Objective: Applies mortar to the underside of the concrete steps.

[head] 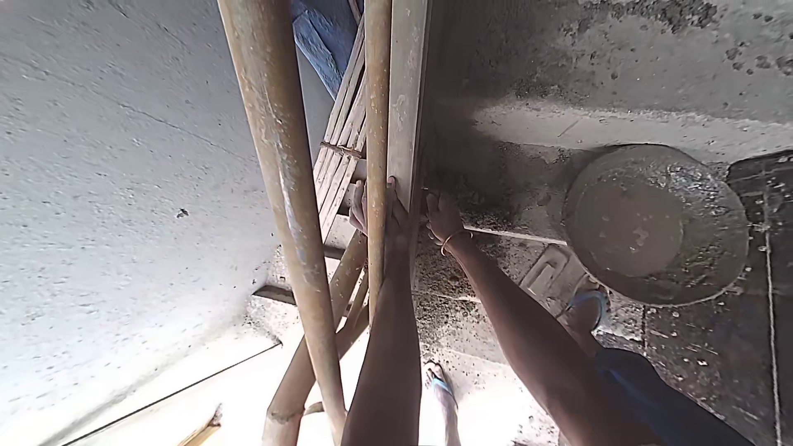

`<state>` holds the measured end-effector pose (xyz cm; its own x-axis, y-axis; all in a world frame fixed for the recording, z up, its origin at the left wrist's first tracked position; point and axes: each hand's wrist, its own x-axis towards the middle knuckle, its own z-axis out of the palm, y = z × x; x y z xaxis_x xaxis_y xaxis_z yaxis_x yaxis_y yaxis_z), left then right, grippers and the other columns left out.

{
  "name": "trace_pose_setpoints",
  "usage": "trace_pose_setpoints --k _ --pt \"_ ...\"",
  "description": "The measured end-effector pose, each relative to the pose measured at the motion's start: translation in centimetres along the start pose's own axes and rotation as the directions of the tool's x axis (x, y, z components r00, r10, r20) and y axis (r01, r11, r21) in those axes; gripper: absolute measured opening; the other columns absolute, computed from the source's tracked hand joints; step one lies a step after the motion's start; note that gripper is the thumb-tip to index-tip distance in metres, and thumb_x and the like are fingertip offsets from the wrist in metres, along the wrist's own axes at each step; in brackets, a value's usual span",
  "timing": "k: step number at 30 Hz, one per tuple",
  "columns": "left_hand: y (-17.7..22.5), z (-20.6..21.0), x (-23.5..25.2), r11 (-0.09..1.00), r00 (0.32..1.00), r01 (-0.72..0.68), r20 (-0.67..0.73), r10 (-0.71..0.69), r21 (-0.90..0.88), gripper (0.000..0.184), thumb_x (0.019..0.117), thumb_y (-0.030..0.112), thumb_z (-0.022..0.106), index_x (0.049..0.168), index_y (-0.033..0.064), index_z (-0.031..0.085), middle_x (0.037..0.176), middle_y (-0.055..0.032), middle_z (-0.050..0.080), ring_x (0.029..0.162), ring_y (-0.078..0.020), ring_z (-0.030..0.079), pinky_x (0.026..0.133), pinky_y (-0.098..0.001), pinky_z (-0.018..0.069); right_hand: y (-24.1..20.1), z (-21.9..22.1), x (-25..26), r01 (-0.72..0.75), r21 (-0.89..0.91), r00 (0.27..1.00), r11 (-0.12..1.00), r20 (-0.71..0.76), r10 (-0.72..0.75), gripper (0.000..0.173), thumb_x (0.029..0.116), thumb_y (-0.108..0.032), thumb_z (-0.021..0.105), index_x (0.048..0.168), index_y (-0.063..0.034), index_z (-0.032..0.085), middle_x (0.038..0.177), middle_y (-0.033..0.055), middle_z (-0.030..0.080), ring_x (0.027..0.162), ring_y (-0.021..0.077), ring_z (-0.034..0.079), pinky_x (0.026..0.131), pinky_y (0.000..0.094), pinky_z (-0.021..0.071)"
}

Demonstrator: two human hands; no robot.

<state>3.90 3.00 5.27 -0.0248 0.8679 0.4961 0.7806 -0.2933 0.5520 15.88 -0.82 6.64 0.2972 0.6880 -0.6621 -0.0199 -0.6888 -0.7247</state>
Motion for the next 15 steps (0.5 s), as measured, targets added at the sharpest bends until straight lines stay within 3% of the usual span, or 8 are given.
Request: trace_pose_setpoints --k 7,12,15 --pt "-0.5 0.2 -0.3 0.998 0.997 -0.050 -0.053 0.051 0.025 0.033 0.1067 0.033 0.050 0.134 0.0330 0.069 0.154 0.0005 0.052 0.144 -0.0243 0.044 0.114 -0.0558 0.0325 1.8 0.7 3.9 -0.062 -0.007 0.998 0.998 -0.004 0.062 0.051 0.1102 -0.054 0.030 0.137 -0.0144 0.045 0.079 0.0144 0.057 0.051 0.0238 0.055 0.048 0.0404 0.0517" --pt "-0.5 0.6 -0.1 1.000 0.997 -0.013 -0.073 0.014 0.024 0.031 0.1055 0.035 0.052 0.131 0.0369 0.070 0.152 0.0029 0.053 0.144 -0.0242 0.043 0.115 -0.0566 0.0316 1.2 -1.4 3.7 -0.145 0.209 0.986 0.967 -0.047 0.159 0.053 0.1095 -0.058 0.029 0.117 -0.0113 0.052 0.070 0.0086 0.052 0.044 0.0189 0.047 0.041 0.0345 0.0458" --pt "-0.4 0.4 -0.2 1.000 0.998 -0.001 -0.056 0.001 0.010 0.032 0.1057 0.034 0.051 0.132 0.0344 0.070 0.153 0.0012 0.052 0.145 -0.0249 0.042 0.117 -0.0580 0.0288 1.1 -3.0 3.3 -0.166 0.343 0.981 0.924 -0.033 0.189 0.049 0.1100 -0.056 0.032 0.115 -0.0113 0.051 0.073 0.0061 0.050 0.047 0.0165 0.047 0.042 0.0315 0.0444"
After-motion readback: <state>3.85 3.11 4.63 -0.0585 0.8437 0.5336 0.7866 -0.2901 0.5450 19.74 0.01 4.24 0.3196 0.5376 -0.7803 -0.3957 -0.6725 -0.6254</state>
